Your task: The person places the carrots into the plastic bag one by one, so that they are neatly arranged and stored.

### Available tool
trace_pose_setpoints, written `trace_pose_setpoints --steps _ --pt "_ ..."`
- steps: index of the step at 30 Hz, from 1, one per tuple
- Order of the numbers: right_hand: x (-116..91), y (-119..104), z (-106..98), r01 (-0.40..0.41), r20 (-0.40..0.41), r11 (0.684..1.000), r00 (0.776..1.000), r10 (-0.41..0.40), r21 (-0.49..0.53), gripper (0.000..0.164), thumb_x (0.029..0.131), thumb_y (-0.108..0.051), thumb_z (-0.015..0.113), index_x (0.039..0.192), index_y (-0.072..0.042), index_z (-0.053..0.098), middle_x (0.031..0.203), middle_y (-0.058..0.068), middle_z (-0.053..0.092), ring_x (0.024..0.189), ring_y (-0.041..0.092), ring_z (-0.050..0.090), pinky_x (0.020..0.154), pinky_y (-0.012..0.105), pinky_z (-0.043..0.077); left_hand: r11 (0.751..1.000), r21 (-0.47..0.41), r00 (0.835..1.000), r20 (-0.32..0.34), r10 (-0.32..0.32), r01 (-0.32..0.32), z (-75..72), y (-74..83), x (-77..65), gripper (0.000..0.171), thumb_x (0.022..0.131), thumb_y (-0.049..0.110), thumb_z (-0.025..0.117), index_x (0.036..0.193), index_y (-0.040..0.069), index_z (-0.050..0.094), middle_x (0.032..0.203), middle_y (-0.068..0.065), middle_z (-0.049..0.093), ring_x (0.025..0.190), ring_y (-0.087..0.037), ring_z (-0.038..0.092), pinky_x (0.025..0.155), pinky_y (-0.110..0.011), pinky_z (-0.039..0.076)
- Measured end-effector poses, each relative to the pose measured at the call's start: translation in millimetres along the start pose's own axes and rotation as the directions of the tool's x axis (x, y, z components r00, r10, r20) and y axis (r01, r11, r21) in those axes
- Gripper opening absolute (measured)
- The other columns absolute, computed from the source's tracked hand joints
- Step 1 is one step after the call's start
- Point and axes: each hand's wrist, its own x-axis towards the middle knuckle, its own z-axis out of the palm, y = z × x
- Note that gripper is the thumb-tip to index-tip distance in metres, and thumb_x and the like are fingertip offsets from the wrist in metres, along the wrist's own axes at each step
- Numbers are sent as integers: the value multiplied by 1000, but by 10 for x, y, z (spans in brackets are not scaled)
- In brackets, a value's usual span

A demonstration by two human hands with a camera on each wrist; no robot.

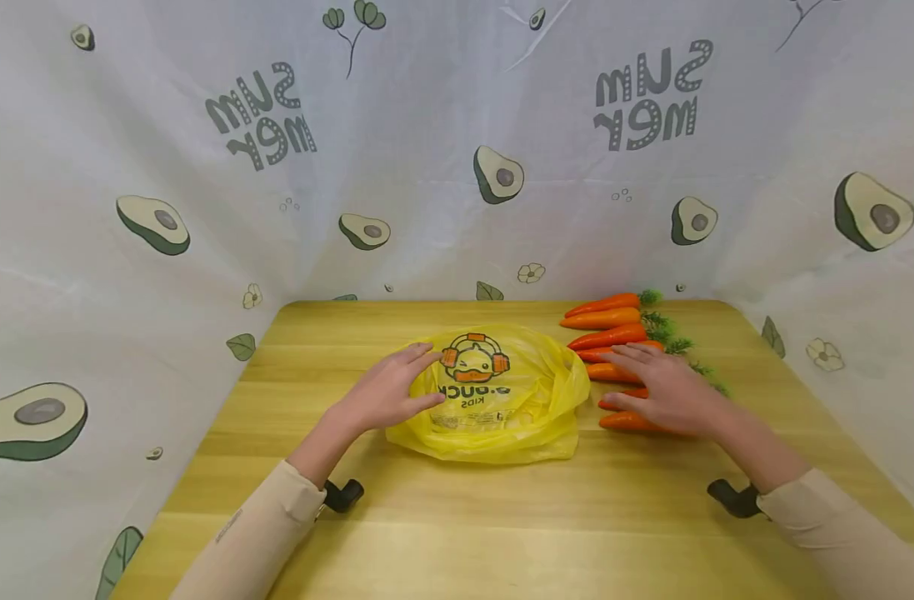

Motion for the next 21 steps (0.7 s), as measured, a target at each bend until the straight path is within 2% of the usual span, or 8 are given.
trace_pose_setpoints --steps 3,5,11,16,21 --pt "-6 23 -6 13 -39 1000 999 -12 25 71 92 -52 69 147 -10 53 148 21 52 135 46 45 102 72 36 1000 29 1000 -12 -1 1 15 16 37 63 96 51 63 147 16 53 151 -9 52 140 -30 48 113 -57 37" --pt "-26 33 -17 24 -56 999 998 -22 37 68 92 -48 71 145 -8 55 145 21 54 132 47 46 101 71 37 999 35 1000 2 -16 15 35 19 52 60 96 50 64 145 17 55 147 -7 55 138 -28 49 113 -59 35" --pt "-103 97 -31 58 -79 997 995 -54 47 57 92 -36 74 139 -5 61 139 24 58 128 49 50 100 70 38 998 -60 997 69 -28 32 102 27 96 60 96 44 66 146 12 54 149 -11 52 139 -31 47 114 -52 39" --pt "-112 129 -46 73 -120 995 991 -65 65 54 90 -31 76 136 -5 62 138 25 59 127 50 50 100 71 37 999 -39 994 108 -31 35 113 -12 134 62 95 45 67 146 12 54 150 -10 52 140 -29 46 116 -47 38" --pt "-164 119 -31 88 -123 991 990 -75 102 55 88 -32 78 134 -4 64 136 25 60 125 52 51 97 73 38 998 -43 987 156 -46 54 149 -37 72 63 95 46 68 146 13 54 151 -9 50 142 -29 45 117 -47 37"
